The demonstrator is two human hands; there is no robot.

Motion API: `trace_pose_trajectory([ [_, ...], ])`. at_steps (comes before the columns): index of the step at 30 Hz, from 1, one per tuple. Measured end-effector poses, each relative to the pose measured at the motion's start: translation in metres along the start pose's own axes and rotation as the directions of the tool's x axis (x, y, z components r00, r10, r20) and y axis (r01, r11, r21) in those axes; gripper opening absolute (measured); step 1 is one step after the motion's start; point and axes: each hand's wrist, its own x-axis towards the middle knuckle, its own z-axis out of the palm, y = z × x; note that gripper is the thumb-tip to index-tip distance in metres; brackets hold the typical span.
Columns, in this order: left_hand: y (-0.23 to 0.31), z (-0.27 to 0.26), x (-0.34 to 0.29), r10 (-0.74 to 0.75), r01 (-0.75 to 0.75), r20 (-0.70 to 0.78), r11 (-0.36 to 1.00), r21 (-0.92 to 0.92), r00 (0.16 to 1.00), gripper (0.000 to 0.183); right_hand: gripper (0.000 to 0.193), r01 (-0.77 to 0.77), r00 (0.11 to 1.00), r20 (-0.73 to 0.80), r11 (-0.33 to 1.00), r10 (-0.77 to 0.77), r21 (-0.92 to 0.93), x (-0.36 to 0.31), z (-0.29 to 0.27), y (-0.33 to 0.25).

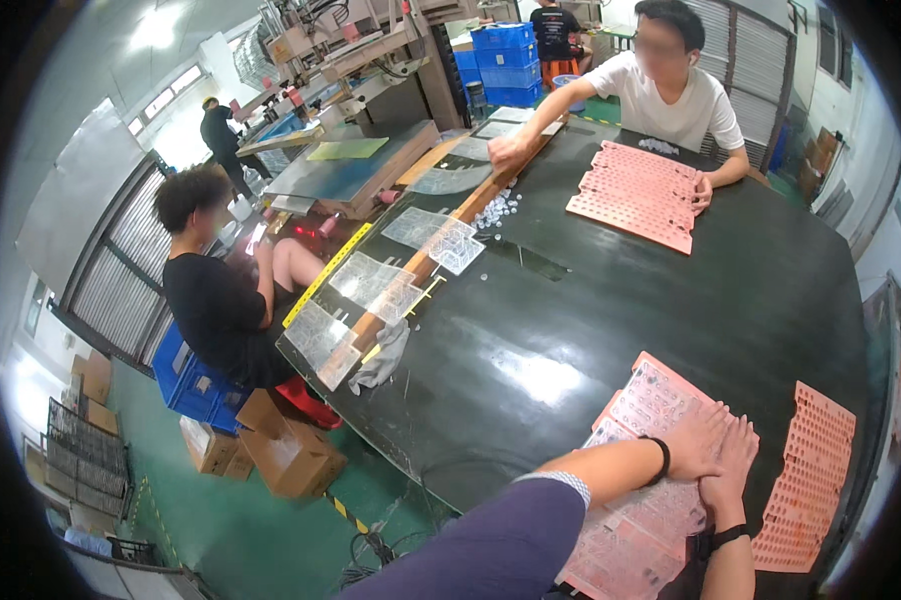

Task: Manual assembly and sorting of small electronic or mechanical components onto templates in an industrial setting.

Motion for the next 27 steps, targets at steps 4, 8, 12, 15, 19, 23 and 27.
trace_pose_trajectory([
  [4, -0.01, -0.012, -0.012, 0.078, -0.08, 0.03, 0.994, 0.078, 0.997, 0.093, 0.082, -0.232, 0.972, 0.043, 0.973, 0.231, 0.011, -0.006, -0.013, -0.014],
  [8, -0.025, -0.018, -0.022, 0.089, -0.094, 0.04, 0.988, 0.125, 0.995, 0.094, 0.087, -0.328, 0.944, 0.039, 0.944, 0.328, 0.017, -0.007, -0.01, -0.013],
  [12, -0.044, -0.038, -0.037, 0.049, -0.054, 0.032, 0.982, 0.179, 0.998, 0.093, 0.088, -0.317, 0.948, 0.006, 0.948, 0.317, 0.026, -0.008, -0.007, -0.009],
  [15, -0.058, -0.051, -0.049, 0.008, -0.018, 0.043, 0.974, 0.224, 0.999, 0.092, 0.088, -0.325, 0.945, 0.024, 0.945, 0.325, 0.039, -0.007, -0.014, -0.01],
  [19, -0.076, -0.058, -0.068, -0.104, 0.102, -0.004, 0.965, 0.243, 0.995, 0.093, 0.087, -0.309, 0.951, 0.014, 0.95, 0.309, 0.053, -0.007, -0.011, -0.01],
  [23, -0.073, -0.066, -0.075, -0.098, 0.098, -0.012, 0.973, 0.211, 0.995, 0.094, 0.085, -0.274, 0.958, -0.05, 0.952, 0.283, 0.138, -0.009, 0.0, 0.006],
  [27, -0.077, -0.061, -0.074, -0.068, 0.076, -0.06, 0.986, 0.152, 0.996, 0.094, 0.084, -0.291, 0.954, -0.045, 0.95, 0.298, 0.117, -0.009, 0.004, 0.009],
])
